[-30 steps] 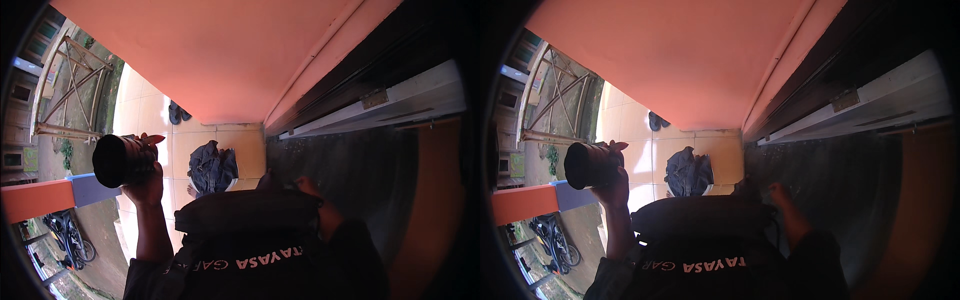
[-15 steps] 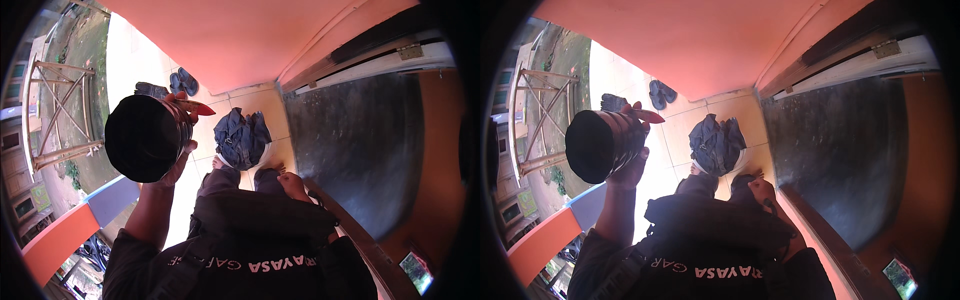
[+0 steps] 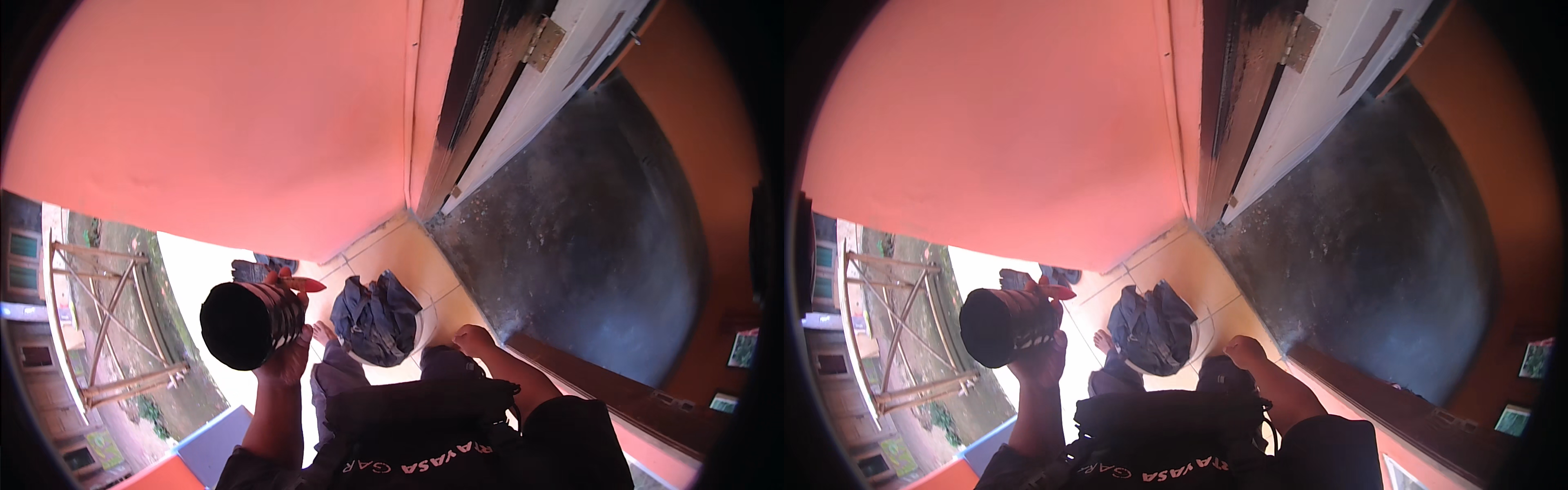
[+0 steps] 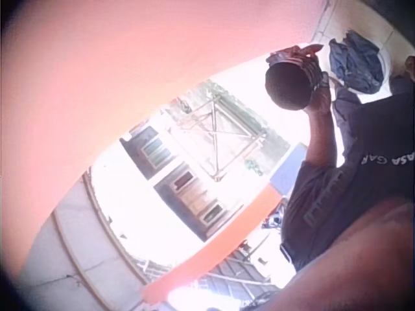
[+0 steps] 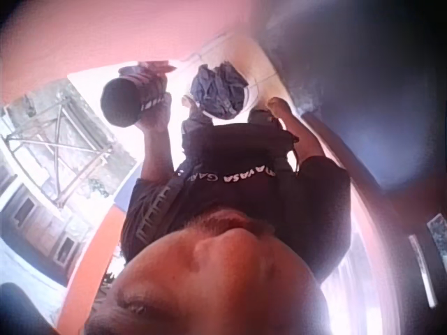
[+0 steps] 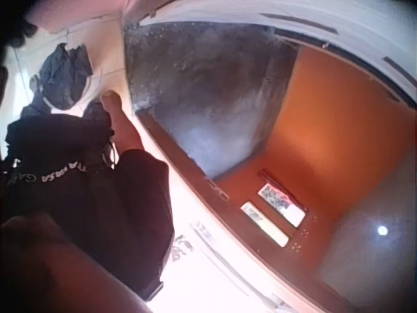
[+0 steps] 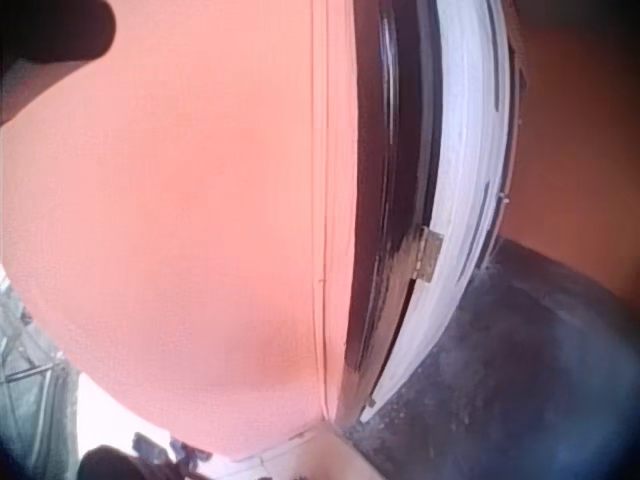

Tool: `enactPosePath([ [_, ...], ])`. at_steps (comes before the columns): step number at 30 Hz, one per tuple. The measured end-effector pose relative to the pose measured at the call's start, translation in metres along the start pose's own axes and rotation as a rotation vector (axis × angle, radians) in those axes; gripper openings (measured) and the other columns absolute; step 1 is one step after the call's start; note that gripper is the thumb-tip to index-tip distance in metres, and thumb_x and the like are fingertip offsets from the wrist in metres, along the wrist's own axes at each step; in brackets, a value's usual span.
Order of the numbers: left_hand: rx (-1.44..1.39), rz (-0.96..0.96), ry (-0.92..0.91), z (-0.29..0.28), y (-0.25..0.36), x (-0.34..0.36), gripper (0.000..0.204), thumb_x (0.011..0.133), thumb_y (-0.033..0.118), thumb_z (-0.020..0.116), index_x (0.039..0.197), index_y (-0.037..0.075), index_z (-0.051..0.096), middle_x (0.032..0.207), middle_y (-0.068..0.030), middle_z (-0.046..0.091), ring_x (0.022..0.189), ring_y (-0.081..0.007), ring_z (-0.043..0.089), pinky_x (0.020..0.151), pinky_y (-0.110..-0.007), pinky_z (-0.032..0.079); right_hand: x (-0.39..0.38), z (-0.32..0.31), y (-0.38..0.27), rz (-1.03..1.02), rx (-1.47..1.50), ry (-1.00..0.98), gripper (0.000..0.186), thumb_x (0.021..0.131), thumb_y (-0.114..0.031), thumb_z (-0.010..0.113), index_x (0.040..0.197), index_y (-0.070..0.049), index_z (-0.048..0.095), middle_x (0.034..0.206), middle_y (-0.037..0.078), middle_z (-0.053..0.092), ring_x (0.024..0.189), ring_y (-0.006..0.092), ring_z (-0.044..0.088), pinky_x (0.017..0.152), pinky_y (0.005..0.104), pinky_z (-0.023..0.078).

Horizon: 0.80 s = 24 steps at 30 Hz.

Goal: The person paints the vertical edge of a door frame black using a paintbrush and a small paint can. They repeatedly dip the brush into the can and apply paint along the frame, working from lower to higher sections.

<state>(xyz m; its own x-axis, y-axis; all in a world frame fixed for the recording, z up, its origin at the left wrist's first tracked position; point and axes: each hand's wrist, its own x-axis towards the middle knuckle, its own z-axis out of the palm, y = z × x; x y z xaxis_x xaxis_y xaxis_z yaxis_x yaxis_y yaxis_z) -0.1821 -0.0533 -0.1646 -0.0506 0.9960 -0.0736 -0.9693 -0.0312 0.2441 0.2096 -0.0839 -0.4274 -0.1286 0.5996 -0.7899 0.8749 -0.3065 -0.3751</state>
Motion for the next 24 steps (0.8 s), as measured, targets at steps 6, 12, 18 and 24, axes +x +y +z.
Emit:
enactPosePath([
  [6, 0.541, -0.078, -0.075, -0.016, 0.013, 0.051, 0.051, 0.103, 0.02, 0.052, 0.148, 0.001, 0.037, 0.142, -0.0168, 0.048, 0.119, -0.0243, 0.058, 0.092, -0.035, 0.057, 0.06, 0.06, -0.024, -0.002, 0.045, 0.193, 0.045, 0.088, -0.043, 0.068, 0.118, -0.009, 0.069, 0.118, 0.017, 0.069, 0.114, 0.0344, 0.064, 0.099, 0.0447, 0.049],
  [12, 0.578, -0.218, -0.199, -0.043, 0.016, 0.091, 0.052, 0.103, 0.024, 0.053, 0.149, 0.003, 0.038, 0.148, -0.0174, 0.044, 0.121, -0.0273, 0.059, 0.089, -0.038, 0.059, 0.087, 0.107, -0.085, 0.113, 0.218, 0.209, 0.077, 0.084, -0.039, 0.074, 0.146, -0.008, 0.042, 0.132, 0.023, 0.058, 0.121, 0.0387, 0.059, 0.102, 0.0464, 0.048],
  [18, 0.603, -0.289, -0.086, -0.065, -0.022, 0.105, 0.056, 0.104, 0.03, 0.051, 0.15, 0.003, 0.036, 0.155, -0.0183, 0.035, 0.131, -0.0377, 0.053, 0.088, -0.052, 0.062, 0.123, 0.099, -0.105, 0.138, 0.241, 0.284, 0.075, 0.084, -0.036, 0.076, 0.145, -0.013, 0.04, 0.123, 0.022, 0.056, 0.116, 0.0406, 0.059, 0.094, 0.0497, 0.052],
  [24, 0.494, -0.325, -0.002, -0.084, -0.055, 0.12, 0.059, 0.104, 0.027, 0.053, 0.153, 0.006, 0.029, 0.157, -0.0162, 0.031, 0.133, -0.0344, 0.051, 0.089, -0.048, 0.061, 0.138, 0.109, -0.062, 0.047, 0.12, 0.507, 0.087, 0.076, -0.035, 0.082, 0.151, -0.022, 0.038, 0.119, 0.018, 0.054, 0.109, 0.0365, 0.059, 0.086, 0.0458, 0.054],
])
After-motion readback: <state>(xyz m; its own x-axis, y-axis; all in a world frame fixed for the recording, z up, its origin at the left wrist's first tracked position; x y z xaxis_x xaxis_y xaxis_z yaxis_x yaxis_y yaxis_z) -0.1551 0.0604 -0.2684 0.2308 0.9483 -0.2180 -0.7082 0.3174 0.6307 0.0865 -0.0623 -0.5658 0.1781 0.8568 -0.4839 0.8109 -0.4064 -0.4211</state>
